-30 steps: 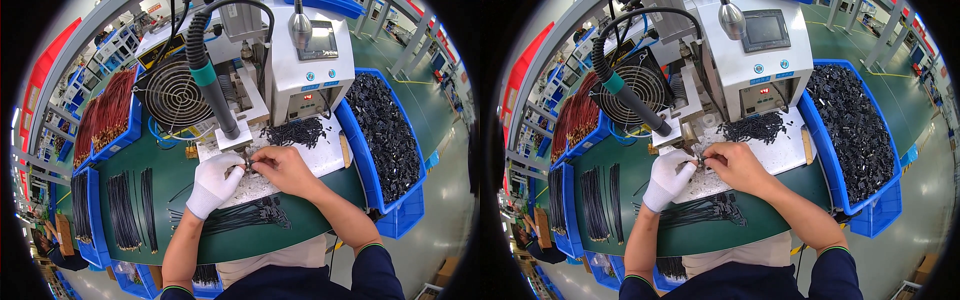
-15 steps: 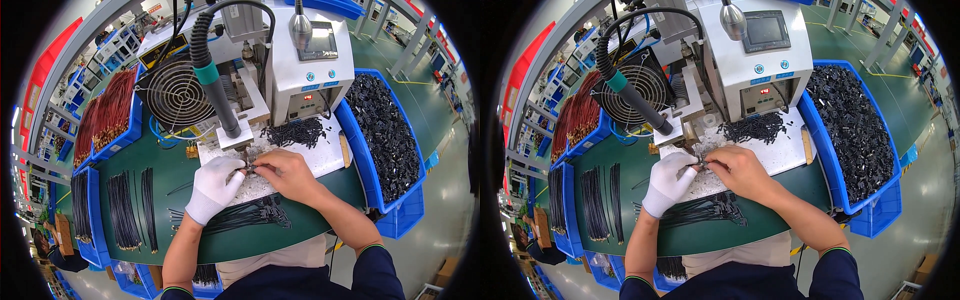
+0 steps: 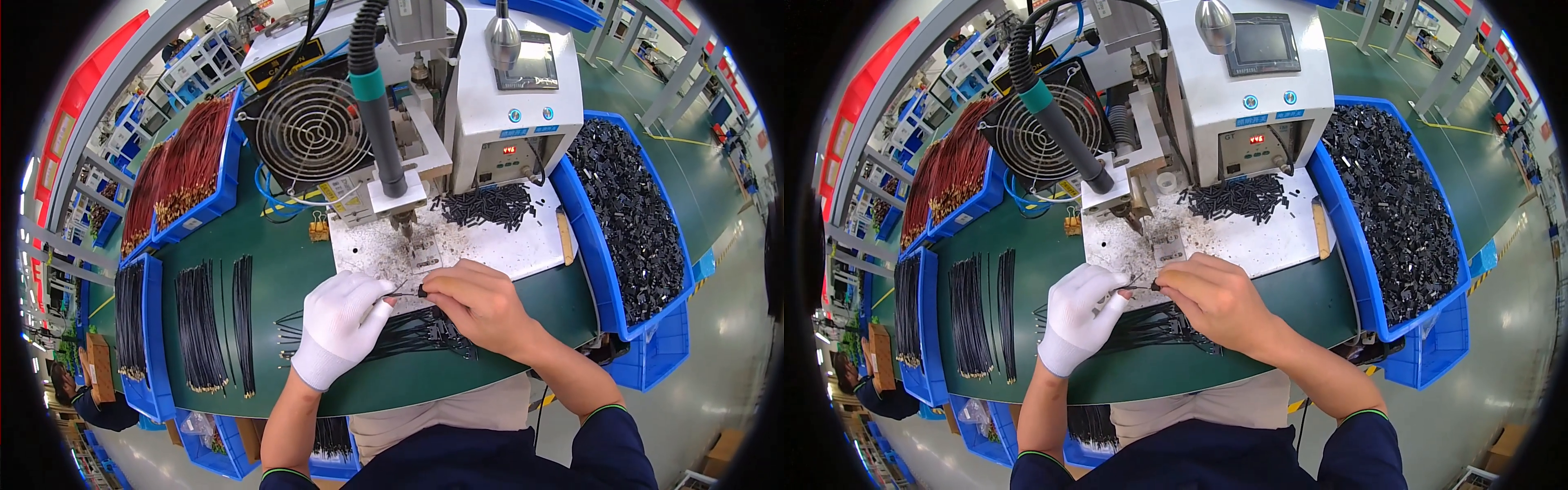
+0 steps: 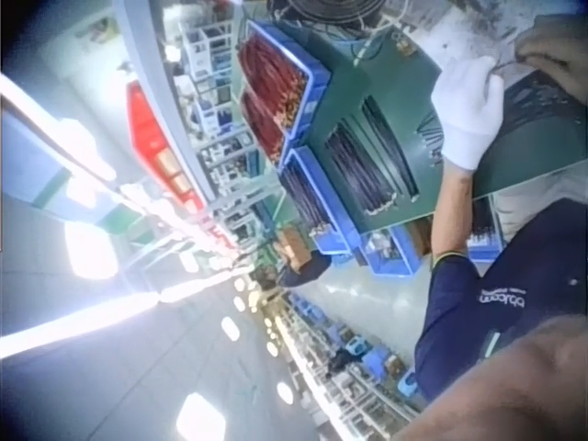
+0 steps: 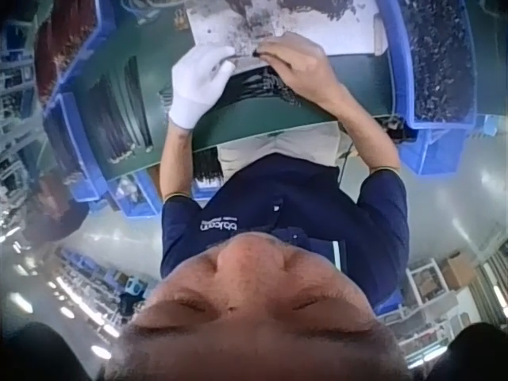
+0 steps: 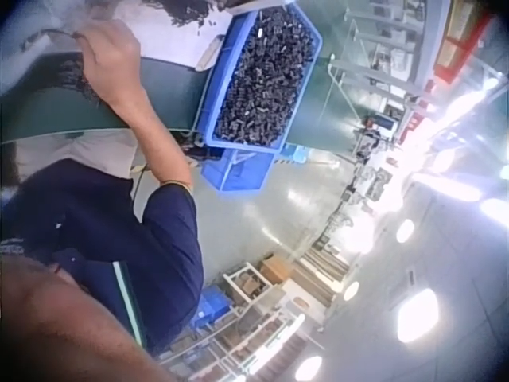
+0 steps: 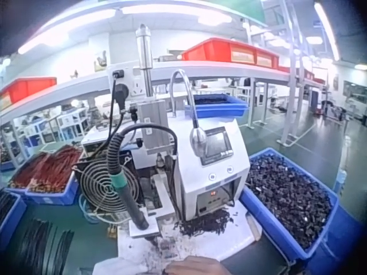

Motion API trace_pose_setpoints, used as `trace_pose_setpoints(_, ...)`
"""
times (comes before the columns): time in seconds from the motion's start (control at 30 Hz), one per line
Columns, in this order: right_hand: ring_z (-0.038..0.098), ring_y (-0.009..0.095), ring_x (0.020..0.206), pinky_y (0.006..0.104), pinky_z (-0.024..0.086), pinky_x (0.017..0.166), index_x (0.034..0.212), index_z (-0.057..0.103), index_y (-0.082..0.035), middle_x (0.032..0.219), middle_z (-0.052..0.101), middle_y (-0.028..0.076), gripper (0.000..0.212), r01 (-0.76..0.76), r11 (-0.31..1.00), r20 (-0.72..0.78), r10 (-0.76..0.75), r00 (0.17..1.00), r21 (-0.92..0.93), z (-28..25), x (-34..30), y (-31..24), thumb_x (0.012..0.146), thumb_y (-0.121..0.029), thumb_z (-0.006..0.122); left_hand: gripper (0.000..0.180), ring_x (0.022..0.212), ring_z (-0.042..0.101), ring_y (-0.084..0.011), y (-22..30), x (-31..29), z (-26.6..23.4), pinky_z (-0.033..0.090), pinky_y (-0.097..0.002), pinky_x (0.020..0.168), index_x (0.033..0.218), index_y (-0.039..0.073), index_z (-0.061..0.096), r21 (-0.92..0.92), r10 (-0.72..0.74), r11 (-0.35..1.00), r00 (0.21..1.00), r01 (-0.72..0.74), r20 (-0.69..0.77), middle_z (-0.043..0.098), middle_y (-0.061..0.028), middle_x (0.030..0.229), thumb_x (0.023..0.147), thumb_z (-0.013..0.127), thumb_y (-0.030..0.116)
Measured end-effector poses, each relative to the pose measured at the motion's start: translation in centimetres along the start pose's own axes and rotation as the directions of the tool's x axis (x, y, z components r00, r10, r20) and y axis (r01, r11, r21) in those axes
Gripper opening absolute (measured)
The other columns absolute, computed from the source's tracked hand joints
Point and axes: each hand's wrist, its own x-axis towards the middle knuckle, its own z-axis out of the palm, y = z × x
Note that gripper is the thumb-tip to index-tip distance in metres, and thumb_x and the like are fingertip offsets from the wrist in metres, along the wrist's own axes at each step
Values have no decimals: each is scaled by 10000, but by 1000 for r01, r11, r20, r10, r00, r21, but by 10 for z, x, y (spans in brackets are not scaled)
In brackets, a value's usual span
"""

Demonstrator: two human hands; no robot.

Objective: The person assembles small electronics components and wire harnesses by hand at an assembly station, using a manual pressing tool to connect plastic clips and connector pins.

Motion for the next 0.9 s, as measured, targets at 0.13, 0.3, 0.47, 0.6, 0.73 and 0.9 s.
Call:
trace_pose_setpoints(0.13, 758, 303, 814, 387, 615, 739, 1060, 802, 22, 1019, 825, 142, 177, 69, 997, -13, -70, 997, -19, -2, -5, -6, 899, 58, 867, 156, 871, 753, -354, 7, -11, -9, 603, -437, 791, 1049, 27, 804, 2, -15, 1000, 1000, 15, 11, 786, -122, 947, 901, 855, 32)
trace_pose_setpoints(0.3, 715, 241, 742, 345, 578, 686, 1094, 805, 20, 953, 804, 126, 185, -203, 968, 117, 186, 976, 148, -11, -17, -26, 928, 12, 886, 153, 877, 746, -334, 5, -32, -18, 598, -436, 788, 1048, 38, 812, 7, -15, 1000, 999, 15, 45, 791, -104, 965, 899, 847, 33)
trace_pose_setpoints(0.47, 725, 337, 696, 425, 599, 676, 1198, 790, 26, 909, 797, 153, 264, -551, 818, 303, 489, 818, 168, -23, -26, -43, 973, -89, 866, 160, 1002, 734, -314, 6, -46, -15, 569, -447, 891, 1046, 78, 814, 151, -26, 989, 996, 13, 83, 795, -77, 1083, 893, 858, 87)
trace_pose_setpoints(0.6, 738, 354, 711, 452, 593, 671, 1232, 772, 11, 858, 773, 148, 320, -467, 875, 239, 484, 842, -127, -38, -39, -45, 981, -156, 876, 239, 1076, 719, -341, 2, -66, -17, 559, -476, 950, 1078, 63, 796, 231, -53, 972, 998, 42, 38, 775, -90, 1127, 866, 884, 129)
trace_pose_setpoints(0.73, 734, 321, 774, 425, 585, 672, 1277, 762, 18, 898, 743, 146, 389, -350, 910, 176, 391, 904, -222, -40, -52, -42, 957, -154, 902, 400, 1142, 693, -387, 5, -81, -14, 538, -512, 1016, 1173, 30, 751, 319, -124, 943, 990, 95, 72, 729, -135, 1203, 840, 910, 184)
trace_pose_setpoints(0.9, 744, 401, 852, 466, 602, 749, 1321, 729, 51, 985, 752, 184, 449, -425, 840, 282, 521, 806, -337, -38, -60, -63, 949, -138, 894, 511, 1143, 663, -387, 16, -95, -10, 518, -528, 1033, 1260, 26, 724, 305, -122, 950, 981, 71, 150, 683, -142, 1222, 868, 912, 294)
